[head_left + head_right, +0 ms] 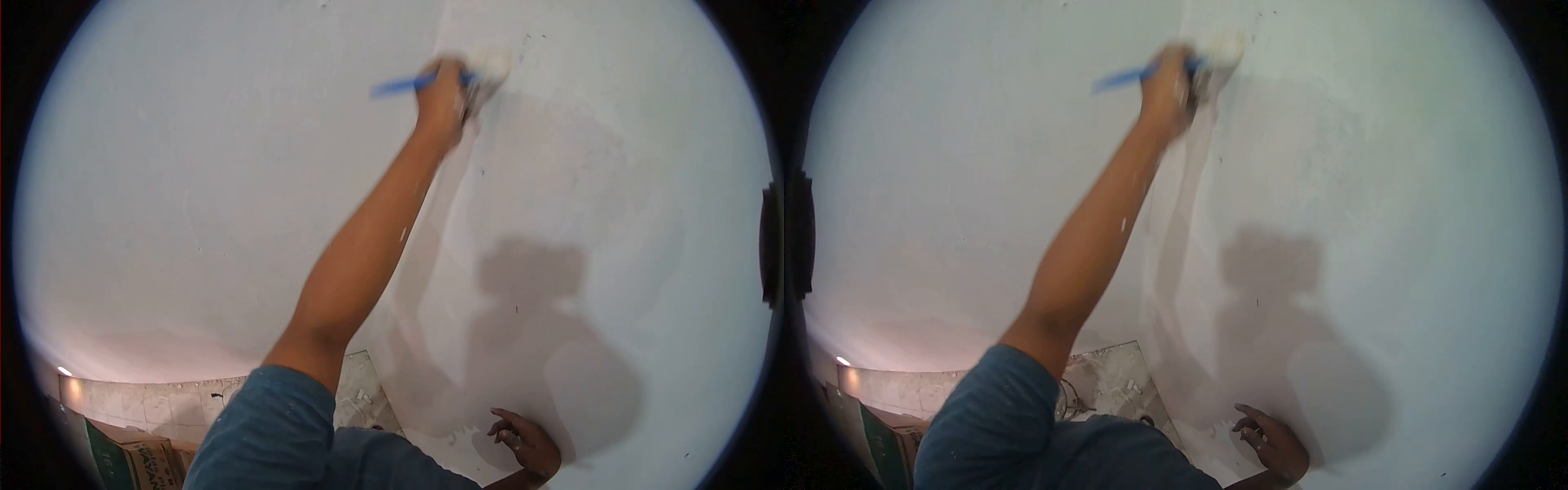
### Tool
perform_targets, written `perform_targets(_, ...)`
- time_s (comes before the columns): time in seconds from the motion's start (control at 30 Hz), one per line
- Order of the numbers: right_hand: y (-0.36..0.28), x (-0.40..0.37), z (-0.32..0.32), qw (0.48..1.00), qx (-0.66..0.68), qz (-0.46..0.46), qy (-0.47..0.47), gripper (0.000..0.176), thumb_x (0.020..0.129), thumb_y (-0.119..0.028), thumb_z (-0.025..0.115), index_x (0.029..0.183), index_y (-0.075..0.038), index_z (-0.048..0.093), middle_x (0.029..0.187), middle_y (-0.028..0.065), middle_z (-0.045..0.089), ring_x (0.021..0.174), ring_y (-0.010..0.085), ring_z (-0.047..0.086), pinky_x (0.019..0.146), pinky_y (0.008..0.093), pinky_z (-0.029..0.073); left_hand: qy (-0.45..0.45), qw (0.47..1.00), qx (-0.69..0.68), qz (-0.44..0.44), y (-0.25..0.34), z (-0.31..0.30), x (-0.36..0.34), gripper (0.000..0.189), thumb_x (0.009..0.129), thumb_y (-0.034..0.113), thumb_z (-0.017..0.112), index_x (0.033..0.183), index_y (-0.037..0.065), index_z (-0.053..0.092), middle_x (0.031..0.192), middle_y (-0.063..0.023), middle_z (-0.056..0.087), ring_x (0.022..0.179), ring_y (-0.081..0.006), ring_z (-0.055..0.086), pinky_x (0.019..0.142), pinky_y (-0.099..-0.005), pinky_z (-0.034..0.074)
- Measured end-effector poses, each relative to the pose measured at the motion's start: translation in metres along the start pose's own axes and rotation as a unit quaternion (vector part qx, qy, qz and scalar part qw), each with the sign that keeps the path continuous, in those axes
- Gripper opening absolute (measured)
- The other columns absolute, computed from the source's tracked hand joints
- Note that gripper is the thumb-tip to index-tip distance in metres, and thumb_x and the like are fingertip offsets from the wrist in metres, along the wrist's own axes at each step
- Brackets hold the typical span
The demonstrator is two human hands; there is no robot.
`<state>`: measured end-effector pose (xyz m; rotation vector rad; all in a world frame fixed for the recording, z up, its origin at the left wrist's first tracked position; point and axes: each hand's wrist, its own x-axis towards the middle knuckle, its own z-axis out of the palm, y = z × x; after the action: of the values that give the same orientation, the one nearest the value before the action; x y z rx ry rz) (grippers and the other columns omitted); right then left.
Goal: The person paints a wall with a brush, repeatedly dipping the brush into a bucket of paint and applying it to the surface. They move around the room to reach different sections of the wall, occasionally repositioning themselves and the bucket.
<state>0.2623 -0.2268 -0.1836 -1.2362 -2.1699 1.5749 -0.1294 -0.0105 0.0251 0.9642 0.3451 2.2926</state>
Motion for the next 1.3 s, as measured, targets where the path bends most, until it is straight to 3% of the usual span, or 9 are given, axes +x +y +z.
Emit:
perform_targets(0.23,-0.003,-0.010,0.011,0.999,-0.029,-0.030,0.010,0.044,0.087,-0.001,0.048,0.131,0.000,0.044,0.094,0.0100,0.059,0.085,0.0158,0.053,0.082,0.0305,0.043,0.069,0.930,0.208,-0.294,-0.036,-0.134,-0.133,0.014,0.085,0.021,0.046,0.075,0.012,0.048,0.056,-0.0013,0.044,0.041,-0.0104,0.038,0.036,-0.0257,0.027)
perform_targets(0.33,-0.002,-0.010,0.016,0.999,-0.003,-0.026,0.033,0.043,0.087,0.000,0.048,0.131,-0.001,0.044,0.093,0.0099,0.060,0.083,0.0155,0.053,0.080,0.0292,0.043,-0.001,0.973,0.225,-0.049,0.006,-0.036,-0.060,0.016,0.083,0.019,0.048,0.070,0.010,0.050,0.058,-0.0012,0.044,0.046,-0.0109,0.039,0.041,-0.0276,0.030)
perform_targets(0.47,0.002,-0.001,0.008,0.997,0.010,-0.051,0.057,0.041,0.090,-0.007,0.051,0.130,-0.003,0.045,0.091,0.0089,0.061,0.082,0.0163,0.054,0.080,0.0292,0.044,-0.064,0.993,0.102,-0.013,0.038,0.037,-0.023,0.015,0.083,0.018,0.048,0.072,0.009,0.052,0.059,-0.0011,0.045,0.049,-0.0112,0.041,0.045,-0.0279,0.033)
perform_targets(0.73,0.018,0.003,0.002,0.999,-0.001,0.001,0.042,0.039,0.091,-0.009,0.049,0.130,-0.004,0.046,0.090,0.0082,0.061,0.081,0.0158,0.055,0.079,0.0292,0.045,0.072,0.904,0.283,-0.312,-0.085,-0.154,-0.172,0.020,0.084,0.020,0.047,0.067,0.012,0.052,0.053,-0.0008,0.046,0.040,-0.0100,0.038,0.035,-0.0256,0.029)
perform_targets(0.87,0.014,0.004,0.015,0.991,-0.052,0.027,0.121,0.036,0.092,-0.016,0.051,0.126,-0.007,0.050,0.088,0.0085,0.063,0.075,0.0161,0.056,0.075,0.0299,0.046,0.058,0.871,0.470,-0.134,-0.098,-0.093,-0.099,0.029,0.076,0.025,0.055,0.079,-0.003,0.062,0.074,-0.0173,0.064,0.072,-0.0258,0.062,0.069,-0.0376,0.049)
perform_targets(1.0,0.031,-0.006,0.040,0.988,-0.063,0.067,0.121,0.035,0.092,-0.023,0.052,0.124,-0.008,0.052,0.086,0.0101,0.065,0.070,0.0163,0.057,0.070,0.0300,0.047,-0.059,0.995,0.071,-0.030,-0.027,0.019,-0.028,0.019,0.083,0.019,0.049,0.069,0.007,0.053,0.053,0.0003,0.043,0.042,-0.0095,0.040,0.036,-0.0268,0.030)
perform_targets(1.1,0.005,-0.009,0.039,0.990,-0.045,0.093,0.095,0.036,0.092,-0.025,0.052,0.124,-0.008,0.052,0.085,0.0101,0.064,0.070,0.0159,0.057,0.069,0.0300,0.047,-0.061,0.997,0.039,-0.020,-0.060,0.054,-0.023,0.020,0.088,0.020,0.046,0.074,0.008,0.054,0.052,0.0008,0.042,0.042,-0.0084,0.038,0.035,-0.0261,0.029)
perform_targets(1.17,0.076,-0.005,0.028,0.988,0.002,0.127,0.083,0.036,0.092,-0.025,0.051,0.124,-0.007,0.052,0.085,0.0099,0.064,0.070,0.0159,0.057,0.069,0.0302,0.048,-0.057,0.985,0.093,-0.134,-0.166,0.019,-0.096,0.023,0.091,0.023,0.045,0.075,0.009,0.054,0.056,0.0006,0.045,0.043,-0.0087,0.039,0.038,-0.0262,0.032)
perform_targets(1.3,0.061,-0.033,0.061,0.981,0.005,0.180,0.071,0.033,0.093,-0.020,0.047,0.122,-0.003,0.052,0.083,0.0065,0.062,0.071,0.0132,0.056,0.067,0.0281,0.047,-0.115,0.934,0.251,-0.227,-0.202,-0.130,-0.238,0.019,0.088,0.019,0.052,0.071,0.010,0.052,0.059,0.0015,0.047,0.056,-0.0102,0.047,0.050,-0.0308,0.039)
